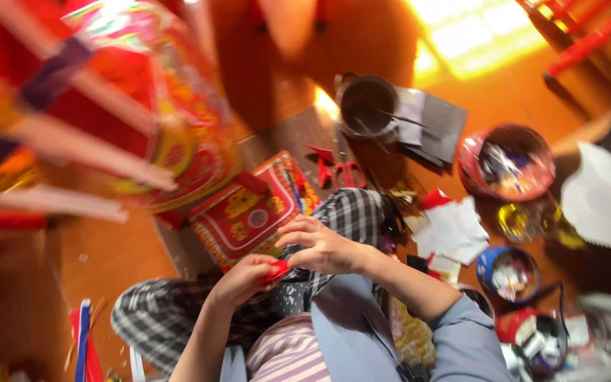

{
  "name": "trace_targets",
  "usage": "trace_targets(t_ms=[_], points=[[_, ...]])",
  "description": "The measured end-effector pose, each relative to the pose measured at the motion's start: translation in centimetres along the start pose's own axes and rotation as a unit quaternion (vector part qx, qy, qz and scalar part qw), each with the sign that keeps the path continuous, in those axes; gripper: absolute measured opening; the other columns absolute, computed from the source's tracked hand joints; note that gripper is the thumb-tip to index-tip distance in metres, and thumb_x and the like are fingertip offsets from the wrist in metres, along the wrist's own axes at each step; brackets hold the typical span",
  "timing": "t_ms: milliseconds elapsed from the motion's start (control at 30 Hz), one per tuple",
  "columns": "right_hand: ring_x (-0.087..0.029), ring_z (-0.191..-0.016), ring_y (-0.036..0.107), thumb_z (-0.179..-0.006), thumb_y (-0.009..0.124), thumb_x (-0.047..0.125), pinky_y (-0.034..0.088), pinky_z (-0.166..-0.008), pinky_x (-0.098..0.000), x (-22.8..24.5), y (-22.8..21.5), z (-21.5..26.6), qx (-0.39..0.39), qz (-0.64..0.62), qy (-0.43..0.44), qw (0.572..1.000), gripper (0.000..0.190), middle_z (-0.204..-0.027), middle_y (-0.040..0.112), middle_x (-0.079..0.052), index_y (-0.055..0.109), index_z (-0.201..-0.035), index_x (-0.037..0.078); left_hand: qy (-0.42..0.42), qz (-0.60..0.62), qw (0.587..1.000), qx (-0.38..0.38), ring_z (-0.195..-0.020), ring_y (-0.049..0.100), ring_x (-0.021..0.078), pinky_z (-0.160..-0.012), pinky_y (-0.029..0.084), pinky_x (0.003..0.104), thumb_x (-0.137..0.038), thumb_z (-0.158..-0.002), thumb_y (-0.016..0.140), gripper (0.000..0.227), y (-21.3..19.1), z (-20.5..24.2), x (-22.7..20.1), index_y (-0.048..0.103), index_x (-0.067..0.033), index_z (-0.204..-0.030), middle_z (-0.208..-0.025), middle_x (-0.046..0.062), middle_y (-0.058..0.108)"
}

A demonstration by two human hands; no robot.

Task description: Decorating traditional paper horse figures with colorful paper strips and flowers.

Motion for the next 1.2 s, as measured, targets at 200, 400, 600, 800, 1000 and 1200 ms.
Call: trace_targets(t_ms=[200, 400, 600, 800, 1000, 1200], points=[[-0.033, -0.123, 0.053, -0.098, 0.06, 0.017, 0.04, -0.102, -0.0523, 0.2, -2.2, 2.3, -0.008, -0.044, 0.048, 0.998, 0.01, -0.122, 0.057, -0.006, 0.067, -0.093, 0.013, -0.056, 0.008, 0.998, 0.02, -0.056, 0.054, 0.0124, -0.053, 0.043, 0.022, -0.002, -0.086, 0.063, 0.008, -0.4, -0.4, -0.3, 0.065, 0.0017, -0.08, -0.066, 0.01, 0.061], [-0.032, -0.121, 0.052, -0.093, 0.068, 0.019, 0.041, -0.104, -0.048, -0.5, -3.5, 4.8, -0.09, -0.091, 0.111, 0.986, 0.011, -0.12, 0.058, -0.009, 0.068, -0.094, 0.009, -0.089, -0.02, 0.995, -0.045, -0.058, 0.059, 0.0144, -0.053, 0.049, 0.026, -0.004, -0.086, 0.065, 0.003, -2.5, -2.7, 1.4, 0.067, -0.0021, -0.086, -0.069, 0.009, 0.065], [-0.022, -0.092, 0.062, -0.09, 0.066, 0.008, 0.052, -0.085, -0.0321, -11.9, -6.6, 19.4, -0.231, 0.087, 0.539, 0.806, 0.009, -0.099, 0.063, -0.01, 0.071, -0.097, 0.009, -0.016, 0.037, 0.989, -0.14, -0.072, 0.065, 0.0174, -0.064, 0.052, 0.029, -0.003, -0.089, 0.063, 0.013, -4.5, -3.2, 3.2, 0.068, -0.002, -0.101, -0.084, 0.009, 0.069], [-0.035, -0.093, 0.048, -0.082, 0.049, -0.013, 0.042, -0.072, -0.0441, -18.2, -6.6, 28.8, 0.065, 0.282, 0.632, 0.719, 0.059, -0.1, 0.054, -0.012, 0.065, -0.127, 0.021, -0.006, 0.078, 0.983, -0.167, -0.077, 0.063, 0.018, -0.072, 0.054, 0.035, 0.0, -0.089, 0.062, 0.014, -3.6, -3.3, 3.6, 0.068, 0.0017, -0.102, -0.087, 0.011, 0.067], [-0.033, -0.106, 0.046, -0.097, 0.041, 0.019, 0.036, -0.089, -0.0464, -19.5, -4.8, 28.3, 0.113, 0.281, 0.692, 0.656, 0.035, -0.108, 0.052, -0.01, 0.07, -0.114, 0.026, -0.024, 0.077, 0.976, -0.2, -0.08, 0.063, 0.0204, -0.073, 0.054, 0.036, -0.001, -0.091, 0.061, 0.017, -2.6, -3.0, 2.8, 0.067, 0.0013, -0.107, -0.092, 0.013, 0.067], [-0.034, -0.107, 0.046, -0.081, 0.037, -0.016, 0.042, -0.094, -0.0415, -17.4, -6.3, 27.8, -0.164, 0.16, 0.702, 0.674, 0.06, -0.11, 0.053, -0.018, 0.068, -0.124, 0.014, -0.038, 0.052, 0.978, -0.197, -0.084, 0.062, 0.0216, -0.075, 0.05, 0.037, -0.005, -0.094, 0.058, 0.023, -1.7, -2.4, 1.4, 0.066, 0.0019, -0.114, -0.097, 0.013, 0.067]])
Point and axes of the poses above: each hand's wrist, its own z-axis away from the middle knuckle, its own y-axis out of the palm, x = y × z, the point moved 1 cm from there along -z, towards the middle knuckle
